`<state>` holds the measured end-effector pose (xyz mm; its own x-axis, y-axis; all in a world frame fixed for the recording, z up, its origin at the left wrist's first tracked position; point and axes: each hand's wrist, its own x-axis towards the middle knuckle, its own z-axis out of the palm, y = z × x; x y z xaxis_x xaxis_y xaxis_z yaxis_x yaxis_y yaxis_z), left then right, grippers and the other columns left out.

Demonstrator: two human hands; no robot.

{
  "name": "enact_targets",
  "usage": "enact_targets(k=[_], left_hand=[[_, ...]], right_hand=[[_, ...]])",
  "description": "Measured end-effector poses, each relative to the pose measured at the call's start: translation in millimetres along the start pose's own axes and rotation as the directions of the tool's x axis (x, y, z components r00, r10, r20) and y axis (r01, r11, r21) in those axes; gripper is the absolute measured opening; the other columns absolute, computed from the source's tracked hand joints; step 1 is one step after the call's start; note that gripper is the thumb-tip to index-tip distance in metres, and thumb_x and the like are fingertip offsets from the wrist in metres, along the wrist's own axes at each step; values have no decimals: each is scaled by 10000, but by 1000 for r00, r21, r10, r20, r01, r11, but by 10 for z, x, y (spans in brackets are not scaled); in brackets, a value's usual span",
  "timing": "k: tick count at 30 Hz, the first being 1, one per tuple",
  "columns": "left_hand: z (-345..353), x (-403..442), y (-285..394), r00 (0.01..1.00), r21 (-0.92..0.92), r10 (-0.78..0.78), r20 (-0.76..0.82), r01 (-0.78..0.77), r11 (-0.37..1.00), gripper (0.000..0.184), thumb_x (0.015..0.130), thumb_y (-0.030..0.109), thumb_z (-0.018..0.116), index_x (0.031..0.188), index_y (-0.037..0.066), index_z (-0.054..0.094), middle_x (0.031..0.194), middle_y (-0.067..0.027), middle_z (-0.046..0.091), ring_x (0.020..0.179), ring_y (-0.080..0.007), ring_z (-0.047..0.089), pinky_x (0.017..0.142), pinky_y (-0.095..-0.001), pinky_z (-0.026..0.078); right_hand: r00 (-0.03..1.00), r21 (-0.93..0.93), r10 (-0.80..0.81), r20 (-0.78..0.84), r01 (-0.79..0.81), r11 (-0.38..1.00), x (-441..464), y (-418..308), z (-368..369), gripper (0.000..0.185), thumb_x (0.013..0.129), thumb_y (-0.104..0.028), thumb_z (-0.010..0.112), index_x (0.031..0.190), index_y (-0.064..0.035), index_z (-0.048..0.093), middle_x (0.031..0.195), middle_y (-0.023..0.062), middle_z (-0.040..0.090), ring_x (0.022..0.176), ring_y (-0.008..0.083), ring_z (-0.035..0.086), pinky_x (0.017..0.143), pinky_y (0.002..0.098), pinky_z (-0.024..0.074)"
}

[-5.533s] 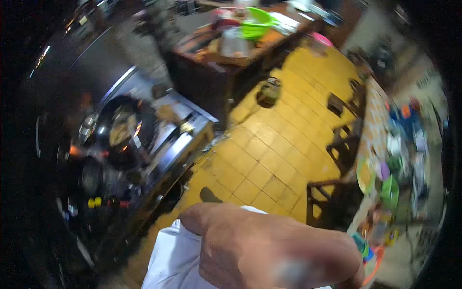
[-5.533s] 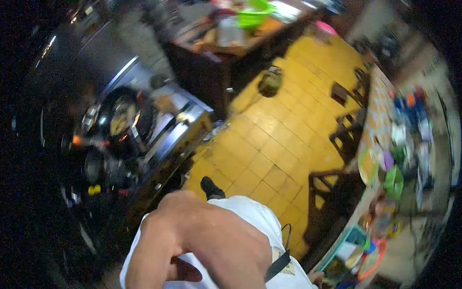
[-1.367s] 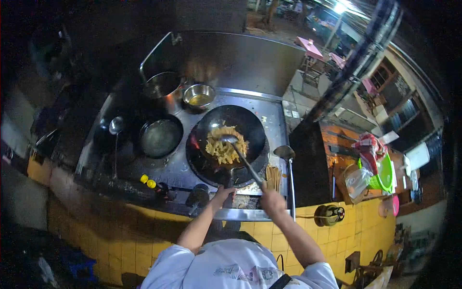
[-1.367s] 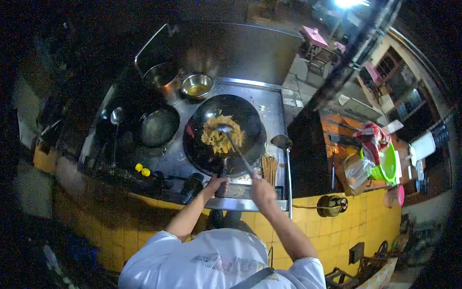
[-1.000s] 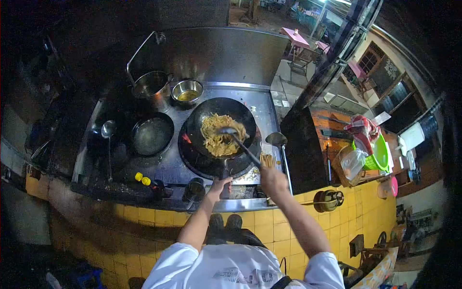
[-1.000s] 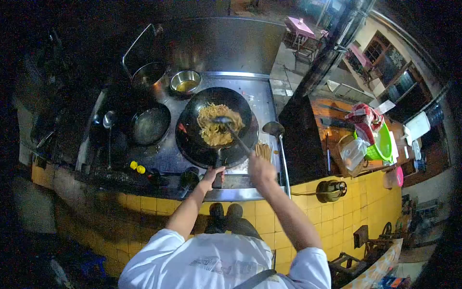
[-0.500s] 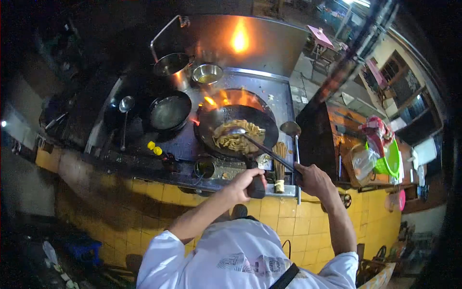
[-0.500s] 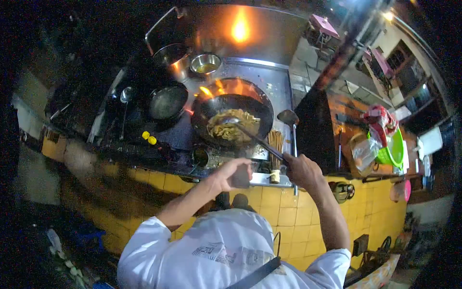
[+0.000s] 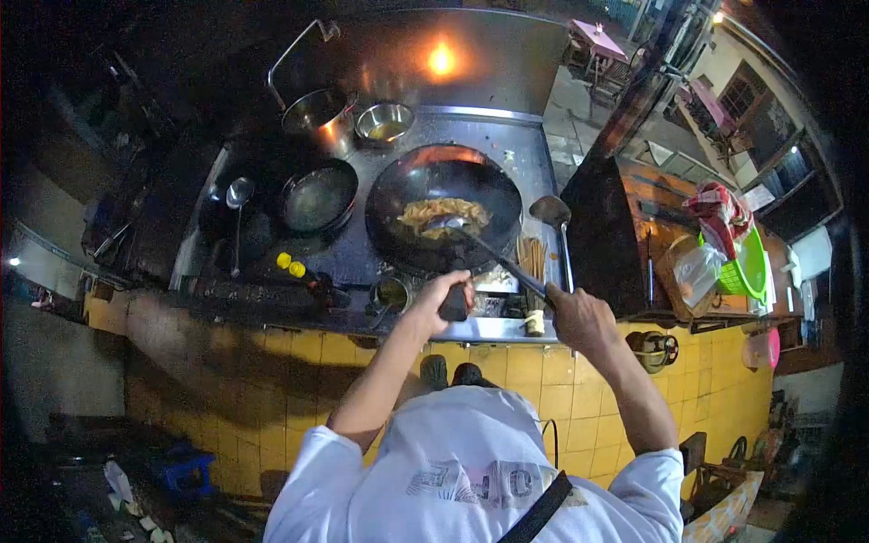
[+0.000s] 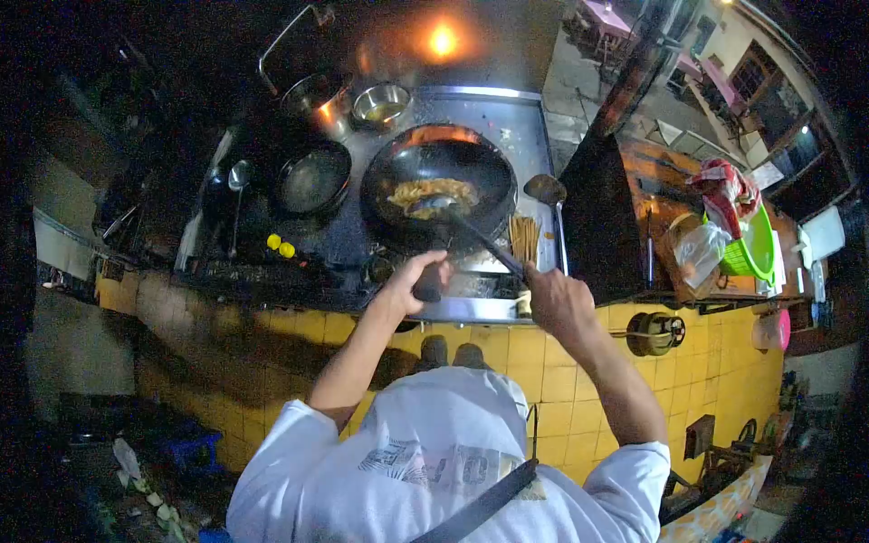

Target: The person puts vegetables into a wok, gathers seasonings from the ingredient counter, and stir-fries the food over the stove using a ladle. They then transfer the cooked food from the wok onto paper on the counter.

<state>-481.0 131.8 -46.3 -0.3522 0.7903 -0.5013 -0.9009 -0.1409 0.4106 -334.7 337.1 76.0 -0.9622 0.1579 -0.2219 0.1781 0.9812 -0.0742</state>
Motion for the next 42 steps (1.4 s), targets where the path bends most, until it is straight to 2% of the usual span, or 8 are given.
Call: enact_targets(k=[3,5,17,20,23,25,31,42], left_hand=[[430,-329,-313,889,158,79,-452,-8,987,240,839,283,592,707,88,548,583,-25,548,520,-161,548,508,-303,467],[361,-361,-557,931,179,-18,-365,89,980,221,851,287,580,738,98,556,599,-31,566,508,-175,561,491,-336,471],[536,-544,-626,969,137,-108,-221,141,980,251,820,358,611,750,118,603,635,-42,595,573,-163,572,544,-294,474],[447,-265,-262,922,155,-171,-346,236,959,319,819,418,594,723,113,592,670,-38,600,597,-164,588,538,-328,490],[-128,226,-90,983,131,83,-163,-62,989,289,813,396,603,746,117,573,662,-18,574,589,-186,570,587,-386,502],[127,14,-340,898,110,13,-439,40,993,276,791,379,631,726,119,566,631,-12,564,550,-167,542,571,-340,489],[114,-226,-482,947,158,-52,-317,107,982,176,853,197,614,817,51,521,609,-53,534,483,-173,540,477,-326,495],[-791,764,-143,947,263,223,-233,-159,952,160,841,181,645,801,52,558,634,-48,564,526,-156,566,493,-290,486]], right_hand=[[998,-2,59,-18,-59,998,74,-55,80,209,843,-79,484,1048,-79,526,656,187,620,629,382,639,560,480,518],[1000,-113,-2,13,4,994,112,26,220,409,866,-88,438,1274,-63,441,766,198,654,670,324,667,535,422,535],[990,78,29,-139,-18,997,123,-40,204,210,812,-77,519,1020,-54,531,690,216,622,647,377,644,557,484,513],[1000,31,-18,6,18,999,50,-33,-2,370,845,-64,460,1212,-40,500,725,203,634,639,345,653,547,439,533],[999,-41,24,-32,-25,999,103,-32,374,370,873,-87,433,1236,-47,496,730,179,629,657,332,651,537,424,533],[994,-122,69,-80,-78,989,234,-20,533,389,883,-96,423,1266,-65,485,737,173,627,670,323,651,530,420,530],[970,273,200,-139,-157,949,-112,145,-283,456,807,-202,619,1256,-193,541,828,161,648,757,354,628,663,461,495],[968,116,199,-152,-183,976,1141,4,1673,620,811,-106,538,1390,-165,322,945,235,615,811,392,634,679,482,510]])
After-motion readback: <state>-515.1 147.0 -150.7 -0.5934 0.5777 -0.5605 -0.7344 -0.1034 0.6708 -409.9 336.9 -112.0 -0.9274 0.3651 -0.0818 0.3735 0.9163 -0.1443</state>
